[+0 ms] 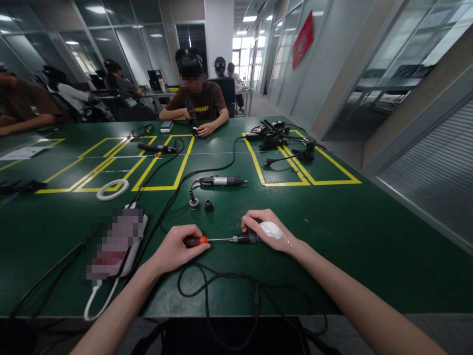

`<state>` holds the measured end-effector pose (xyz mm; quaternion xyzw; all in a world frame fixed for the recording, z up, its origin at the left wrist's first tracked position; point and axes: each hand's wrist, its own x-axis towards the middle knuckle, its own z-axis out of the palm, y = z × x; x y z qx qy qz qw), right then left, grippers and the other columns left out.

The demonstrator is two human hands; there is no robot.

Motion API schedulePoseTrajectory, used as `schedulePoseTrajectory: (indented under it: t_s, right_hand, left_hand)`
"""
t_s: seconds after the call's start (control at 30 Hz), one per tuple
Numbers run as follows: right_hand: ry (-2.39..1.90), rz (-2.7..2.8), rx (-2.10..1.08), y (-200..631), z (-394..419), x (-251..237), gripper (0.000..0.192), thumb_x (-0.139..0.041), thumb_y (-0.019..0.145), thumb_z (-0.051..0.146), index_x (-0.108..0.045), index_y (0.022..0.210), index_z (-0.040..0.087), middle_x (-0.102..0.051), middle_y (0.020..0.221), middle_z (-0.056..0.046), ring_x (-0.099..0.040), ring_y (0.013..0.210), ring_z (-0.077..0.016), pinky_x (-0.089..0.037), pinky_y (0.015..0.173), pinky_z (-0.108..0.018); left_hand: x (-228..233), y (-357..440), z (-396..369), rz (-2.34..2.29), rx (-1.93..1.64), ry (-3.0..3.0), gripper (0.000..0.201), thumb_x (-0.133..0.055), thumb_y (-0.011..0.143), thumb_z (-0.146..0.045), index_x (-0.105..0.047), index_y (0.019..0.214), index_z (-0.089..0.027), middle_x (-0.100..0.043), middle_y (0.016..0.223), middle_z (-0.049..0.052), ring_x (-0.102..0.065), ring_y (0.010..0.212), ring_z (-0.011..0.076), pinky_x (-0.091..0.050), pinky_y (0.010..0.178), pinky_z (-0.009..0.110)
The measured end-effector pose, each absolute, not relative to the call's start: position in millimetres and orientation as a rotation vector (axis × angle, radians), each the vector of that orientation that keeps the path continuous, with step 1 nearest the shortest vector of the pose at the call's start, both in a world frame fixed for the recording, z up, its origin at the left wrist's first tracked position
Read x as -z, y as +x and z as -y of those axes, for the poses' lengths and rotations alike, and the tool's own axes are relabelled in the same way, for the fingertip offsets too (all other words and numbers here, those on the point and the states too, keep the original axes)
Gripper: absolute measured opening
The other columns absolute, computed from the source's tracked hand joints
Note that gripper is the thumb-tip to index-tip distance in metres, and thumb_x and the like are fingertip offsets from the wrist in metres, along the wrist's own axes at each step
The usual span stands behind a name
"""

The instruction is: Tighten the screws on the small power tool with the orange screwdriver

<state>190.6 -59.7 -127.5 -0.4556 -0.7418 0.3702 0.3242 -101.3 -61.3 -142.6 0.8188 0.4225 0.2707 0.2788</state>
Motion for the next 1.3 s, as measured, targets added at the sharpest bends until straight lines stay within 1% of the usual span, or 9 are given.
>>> schedulePoseTrajectory:
  t_s: [0.23,0.37,0.5,0.63,0.77,0.9,1.0,1.13,1.3]
  right_hand:
    - [-1.197,1.954,-0.961,191.8,59.6,127.7,0.042,-0.051,0.101,0.042,-0.071,0.073,0.019,-0.076,0.076,-0.005,-0.070,0.072,-0.0187,-0.049,0.072,-0.029]
    - [-1.196,1.957,-0.962,191.5,59.2,128.2,0.043,-0.050,0.102,0.043,-0.070,0.073,0.019,-0.077,0.076,-0.005,-0.070,0.073,-0.0191,-0.050,0.073,-0.029]
    - [-1.198,1.947,-0.972,190.6,58.8,129.4,0.041,-0.051,0.101,0.042,-0.070,0.072,0.019,-0.076,0.075,-0.005,-0.070,0.072,-0.0187,-0.050,0.073,-0.029]
    - [-1.208,1.942,-0.973,190.7,59.1,129.5,0.040,-0.051,0.100,0.040,-0.070,0.072,0.019,-0.076,0.076,-0.005,-0.070,0.072,-0.0190,-0.050,0.073,-0.029]
    - [-1.204,1.953,-0.971,191.2,59.3,127.6,0.041,-0.052,0.101,0.041,-0.070,0.072,0.019,-0.076,0.076,-0.005,-0.070,0.073,-0.0195,-0.050,0.074,-0.030]
    - [-1.202,1.956,-0.969,191.1,59.5,126.6,0.042,-0.051,0.101,0.042,-0.070,0.073,0.019,-0.076,0.077,-0.005,-0.070,0.073,-0.0193,-0.050,0.074,-0.030]
    - [-1.205,1.962,-0.962,190.9,59.5,128.0,0.042,-0.050,0.101,0.042,-0.070,0.073,0.019,-0.077,0.077,-0.005,-0.070,0.073,-0.0193,-0.049,0.073,-0.030]
    - [-1.212,1.958,-0.963,191.0,59.4,129.6,0.042,-0.049,0.101,0.042,-0.070,0.074,0.019,-0.077,0.078,-0.005,-0.070,0.073,-0.0194,-0.050,0.073,-0.031]
    - [-1.205,1.966,-0.965,190.8,59.9,127.0,0.041,-0.049,0.101,0.042,-0.070,0.073,0.019,-0.077,0.077,-0.005,-0.070,0.073,-0.0195,-0.050,0.073,-0.030]
  left_hand:
    - [140.1,-101.9,56.9,-1.103,-0.673,2.276,0.035,-0.059,0.097,-0.039,-0.078,0.080,-0.016,-0.074,0.073,0.003,-0.067,0.067,0.0119,-0.045,0.065,0.021]
    - [137.6,-100.0,59.7,-1.119,-0.670,2.213,0.022,-0.070,0.089,-0.038,-0.075,0.087,-0.016,-0.076,0.080,0.001,-0.068,0.071,0.0120,-0.048,0.070,0.020]
    - [139.9,-100.0,62.8,-1.172,-0.704,2.201,0.024,-0.076,0.080,-0.036,-0.065,0.076,-0.016,-0.063,0.065,-0.004,-0.054,0.058,0.0083,-0.039,0.058,0.018]
    - [142.3,-101.7,63.0,-1.175,-0.734,2.185,0.031,-0.074,0.084,-0.039,-0.063,0.068,-0.015,-0.060,0.061,-0.004,-0.049,0.055,0.0072,-0.036,0.055,0.018]
    - [142.3,-102.7,60.4,-1.153,-0.693,2.273,0.035,-0.066,0.092,-0.042,-0.071,0.072,-0.014,-0.066,0.065,0.000,-0.057,0.059,0.0092,-0.039,0.058,0.019]
    - [141.2,-101.8,58.9,-1.123,-0.660,2.356,0.043,-0.057,0.098,-0.043,-0.072,0.069,-0.015,-0.066,0.065,0.002,-0.060,0.061,0.0103,-0.040,0.061,0.020]
    - [139.8,-100.7,60.6,-1.109,-0.665,2.339,0.036,-0.059,0.097,-0.042,-0.072,0.077,-0.015,-0.070,0.071,0.002,-0.063,0.065,0.0110,-0.043,0.065,0.021]
    - [140.5,-100.0,63.0,-1.148,-0.671,2.310,0.025,-0.073,0.084,-0.039,-0.063,0.079,-0.017,-0.064,0.069,-0.003,-0.056,0.061,0.0096,-0.041,0.061,0.020]
    - [145.2,-101.2,62.4,-1.167,-0.706,2.327,0.032,-0.070,0.086,-0.039,-0.053,0.070,-0.018,-0.056,0.064,-0.005,-0.047,0.058,0.0085,-0.036,0.057,0.019]
